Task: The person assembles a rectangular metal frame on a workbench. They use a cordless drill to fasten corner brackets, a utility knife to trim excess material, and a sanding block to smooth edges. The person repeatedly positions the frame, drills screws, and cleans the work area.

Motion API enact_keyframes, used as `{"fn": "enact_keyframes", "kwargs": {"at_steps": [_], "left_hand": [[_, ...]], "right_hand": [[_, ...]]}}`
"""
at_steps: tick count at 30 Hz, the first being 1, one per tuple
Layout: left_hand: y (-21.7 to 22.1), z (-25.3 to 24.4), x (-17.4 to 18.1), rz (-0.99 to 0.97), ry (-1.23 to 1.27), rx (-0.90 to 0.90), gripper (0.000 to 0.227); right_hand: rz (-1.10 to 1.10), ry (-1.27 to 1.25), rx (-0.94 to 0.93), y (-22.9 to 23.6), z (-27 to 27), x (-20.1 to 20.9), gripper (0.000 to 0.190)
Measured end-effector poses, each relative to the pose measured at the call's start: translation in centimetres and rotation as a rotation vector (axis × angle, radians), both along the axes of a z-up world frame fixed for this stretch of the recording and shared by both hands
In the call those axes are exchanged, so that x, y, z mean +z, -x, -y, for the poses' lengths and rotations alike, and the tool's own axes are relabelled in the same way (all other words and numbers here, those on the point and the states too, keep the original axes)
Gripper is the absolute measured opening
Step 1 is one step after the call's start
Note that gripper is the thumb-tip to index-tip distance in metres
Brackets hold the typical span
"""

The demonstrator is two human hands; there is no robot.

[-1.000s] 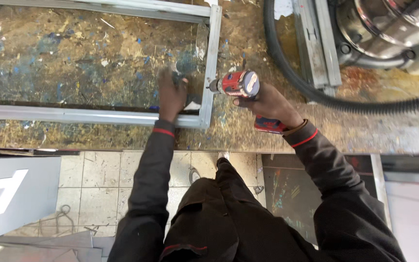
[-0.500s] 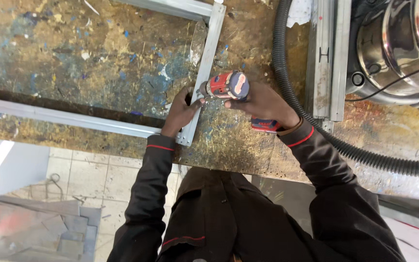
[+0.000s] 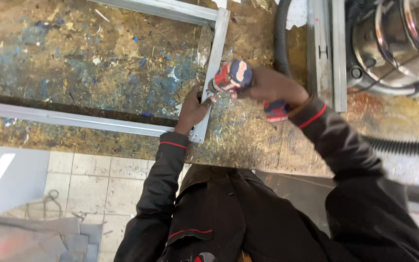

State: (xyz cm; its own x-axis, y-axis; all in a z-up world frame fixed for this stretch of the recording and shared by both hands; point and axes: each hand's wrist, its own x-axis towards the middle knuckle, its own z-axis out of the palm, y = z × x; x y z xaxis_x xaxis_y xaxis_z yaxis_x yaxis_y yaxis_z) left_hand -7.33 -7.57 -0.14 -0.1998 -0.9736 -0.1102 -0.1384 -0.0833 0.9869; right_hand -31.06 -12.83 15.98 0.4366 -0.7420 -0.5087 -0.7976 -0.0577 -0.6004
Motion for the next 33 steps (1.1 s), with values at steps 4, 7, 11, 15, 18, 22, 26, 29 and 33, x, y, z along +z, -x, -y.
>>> {"fn": "enact_keyframes", "kwargs": {"at_steps": [4,7,11,15,18,22,26,29,33], "left_hand": [[0.6,-0.2,0.0,0.043,0.045,0.029,0.036],[-0.1,0.3,-0.4,0.039,0.061,0.013,0.053],[-0.2,0.1,-1.3,0.055,0.094,-0.034,0.059],[-0.2,-1.4,-1.5,0.067,0.134,-0.013,0.051],[-0.2,0.4,-1.2,0.083,0.113,-0.025,0.05],[-0.3,-0.8,-2.4,0.099,0.072,-0.041,0.064],[-0.3,0.3,-3.4,0.117,0.064,-0.06,0.066],[0.0,0.5,-3.5,0.131,0.068,-0.044,0.058],[0.1,0.4,-3.4,0.099,0.078,-0.032,0.06]], "right_hand": [[-0.165,-0.002,0.022,-2.4,0.1,2.3,0.069],[-0.166,-0.044,-0.034,-2.2,2.5,0.1,0.051],[-0.101,-0.086,-0.095,-2.1,3.6,-1.7,0.046],[-0.172,-0.089,-0.053,-2.3,1.3,-0.7,0.049],[-0.16,-0.107,-0.078,-1.7,2.6,-0.9,0.056],[-0.198,-0.088,-0.046,-2.1,2.4,-0.9,0.048],[-0.238,-0.029,0.027,-3.6,2.5,0.2,0.04],[-0.373,0.079,0.125,-3.7,1.4,-0.3,0.061],[-0.379,0.118,0.112,-3.9,0.7,0.3,0.061]]}}
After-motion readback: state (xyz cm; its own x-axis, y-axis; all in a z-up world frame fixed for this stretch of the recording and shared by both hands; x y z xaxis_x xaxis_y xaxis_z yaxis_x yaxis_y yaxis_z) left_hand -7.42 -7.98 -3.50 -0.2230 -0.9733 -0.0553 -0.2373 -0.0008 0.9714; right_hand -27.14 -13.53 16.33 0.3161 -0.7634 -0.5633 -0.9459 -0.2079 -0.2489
